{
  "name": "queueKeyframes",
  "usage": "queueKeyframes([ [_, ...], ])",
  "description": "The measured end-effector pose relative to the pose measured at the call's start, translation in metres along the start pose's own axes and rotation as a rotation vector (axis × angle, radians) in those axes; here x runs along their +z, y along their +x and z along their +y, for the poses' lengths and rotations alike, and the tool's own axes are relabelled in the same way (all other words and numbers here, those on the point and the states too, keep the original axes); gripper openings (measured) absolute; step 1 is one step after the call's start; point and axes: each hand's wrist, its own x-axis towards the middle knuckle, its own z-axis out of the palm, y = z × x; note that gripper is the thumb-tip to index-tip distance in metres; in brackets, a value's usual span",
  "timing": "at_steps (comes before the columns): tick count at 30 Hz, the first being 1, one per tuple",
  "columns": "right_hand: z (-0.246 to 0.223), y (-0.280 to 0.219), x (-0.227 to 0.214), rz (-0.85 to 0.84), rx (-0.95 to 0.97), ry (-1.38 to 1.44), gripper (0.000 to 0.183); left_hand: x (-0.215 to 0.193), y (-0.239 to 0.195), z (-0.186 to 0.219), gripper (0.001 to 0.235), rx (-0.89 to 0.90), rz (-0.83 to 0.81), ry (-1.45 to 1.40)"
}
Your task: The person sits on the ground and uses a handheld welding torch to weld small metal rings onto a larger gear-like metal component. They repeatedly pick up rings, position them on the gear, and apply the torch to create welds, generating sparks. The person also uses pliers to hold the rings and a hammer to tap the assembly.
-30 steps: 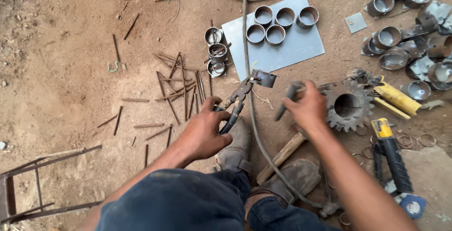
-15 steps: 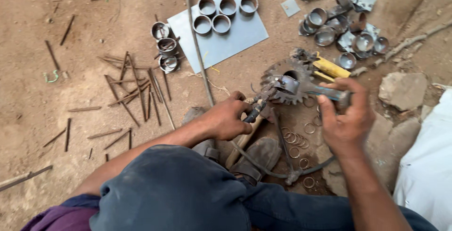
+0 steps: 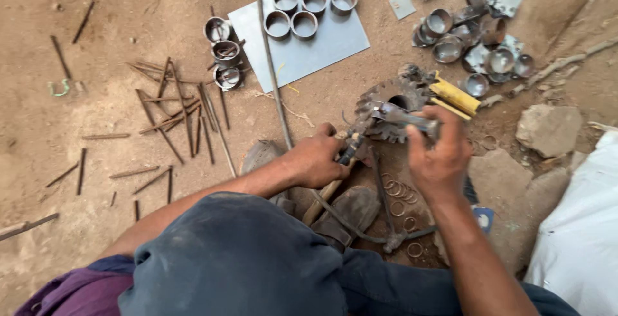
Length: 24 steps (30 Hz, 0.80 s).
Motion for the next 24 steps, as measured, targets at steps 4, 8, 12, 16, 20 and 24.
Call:
queueKeyframes([
  [4, 0.000, -0.004, -0.014, 0.077, -0.090, 0.138, 0.033, 0.004, 0.004, -0.002, 0.043, -0.004, -0.008, 0.000],
  [8, -0.005, -0.004, 0.005, 0.050, -0.120, 0.078, 0.033, 0.007, 0.001, -0.001, 0.047, -0.034, -0.017, -0.001],
  [12, -0.005, 0.001, -0.007, 0.119, -0.103, 0.005, 0.032, 0.009, 0.001, -0.005, 0.049, 0.074, 0.084, 0.041],
  [16, -0.002, 0.001, -0.007, 0.122, -0.178, 0.064, 0.029, 0.007, 0.001, 0.001, 0.045, -0.036, -0.001, 0.024],
  [20, -0.003, 0.008, 0.000, 0.047, -0.113, -0.046, 0.030, 0.008, 0.002, 0.001, 0.053, 0.048, 0.060, 0.058],
  [24, 0.002, -0.002, -0.016, 0.176, -0.236, -0.053, 0.031, 0.011, -0.001, 0.001, 0.055, -0.082, -0.055, -0.055],
])
